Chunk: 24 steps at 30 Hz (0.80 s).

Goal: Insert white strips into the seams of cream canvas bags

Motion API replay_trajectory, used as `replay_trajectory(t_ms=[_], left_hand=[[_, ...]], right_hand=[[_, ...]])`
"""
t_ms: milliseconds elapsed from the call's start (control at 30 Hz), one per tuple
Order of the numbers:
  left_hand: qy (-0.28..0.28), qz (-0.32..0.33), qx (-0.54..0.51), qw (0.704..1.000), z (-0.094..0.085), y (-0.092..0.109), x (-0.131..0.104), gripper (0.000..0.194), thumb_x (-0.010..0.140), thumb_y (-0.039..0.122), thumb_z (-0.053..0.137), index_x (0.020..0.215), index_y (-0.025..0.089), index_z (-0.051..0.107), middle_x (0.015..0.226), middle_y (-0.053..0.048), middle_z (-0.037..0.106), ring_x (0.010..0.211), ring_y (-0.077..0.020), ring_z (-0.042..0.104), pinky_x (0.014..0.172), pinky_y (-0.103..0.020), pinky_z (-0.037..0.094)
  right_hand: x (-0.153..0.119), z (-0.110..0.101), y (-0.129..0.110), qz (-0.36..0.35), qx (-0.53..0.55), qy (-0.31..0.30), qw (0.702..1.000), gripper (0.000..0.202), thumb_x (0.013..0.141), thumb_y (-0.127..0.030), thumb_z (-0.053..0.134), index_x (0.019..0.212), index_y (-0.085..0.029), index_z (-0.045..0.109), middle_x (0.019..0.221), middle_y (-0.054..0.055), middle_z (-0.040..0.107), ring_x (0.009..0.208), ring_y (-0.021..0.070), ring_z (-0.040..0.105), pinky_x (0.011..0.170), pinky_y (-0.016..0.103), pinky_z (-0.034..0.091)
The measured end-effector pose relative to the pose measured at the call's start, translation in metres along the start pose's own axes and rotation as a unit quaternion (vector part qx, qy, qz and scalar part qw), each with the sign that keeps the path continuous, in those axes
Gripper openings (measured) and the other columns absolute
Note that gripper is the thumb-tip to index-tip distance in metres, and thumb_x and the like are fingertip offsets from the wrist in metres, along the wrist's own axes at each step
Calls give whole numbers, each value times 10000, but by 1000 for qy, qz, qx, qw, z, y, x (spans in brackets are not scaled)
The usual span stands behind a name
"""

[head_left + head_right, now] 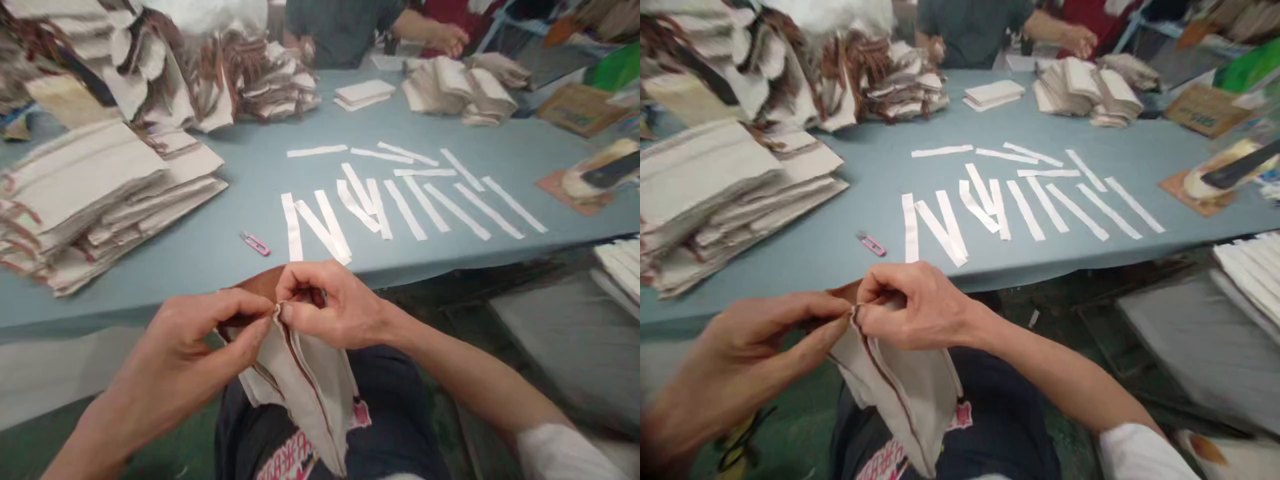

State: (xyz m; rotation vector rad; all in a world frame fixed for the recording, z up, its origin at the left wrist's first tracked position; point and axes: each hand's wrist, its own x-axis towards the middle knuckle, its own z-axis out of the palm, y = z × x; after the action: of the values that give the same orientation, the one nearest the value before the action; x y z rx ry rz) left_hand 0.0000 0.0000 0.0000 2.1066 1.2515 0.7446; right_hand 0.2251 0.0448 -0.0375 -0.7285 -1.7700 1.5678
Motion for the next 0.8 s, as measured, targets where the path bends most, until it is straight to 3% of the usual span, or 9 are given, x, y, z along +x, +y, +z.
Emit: replay_trajectory(t_ms=[267,400,633,800], left_hand=[[41,76,96,992,-1,8,4,204,968,199,631,933,239,827,699,72,812,496,-65,677,530,-133,473],[33,102,109,988,-1,10,5,208,994,181,637,983,235,837,750,61,839,509,-57,684,554,-134,478],[-27,90,114,989,-8,10,18,268,995,211,592,905,213,844,608,58,747,430,-66,594,478,-163,399],[0,30,71,997,-3,11,20,279,927,234,580,752,193,793,546,52,667,444,-77,556,480,-167,386]], right_hand=[[1,2,6,-58,46,8,997,89,884,-232,672,818,-199,623,708,-57,607,583,81,458,572,223,412],[0,0,10,-60,50,0,997,134,933,-269,685,841,-199,618,722,-48,614,584,85,470,558,225,394],[3,-7,14,-86,45,-14,995,154,957,-279,701,858,-190,624,732,-57,586,599,77,444,572,221,392],[5,-6,14,-63,69,-16,996,188,955,-317,712,841,-195,625,725,-55,585,617,87,455,589,229,407]])
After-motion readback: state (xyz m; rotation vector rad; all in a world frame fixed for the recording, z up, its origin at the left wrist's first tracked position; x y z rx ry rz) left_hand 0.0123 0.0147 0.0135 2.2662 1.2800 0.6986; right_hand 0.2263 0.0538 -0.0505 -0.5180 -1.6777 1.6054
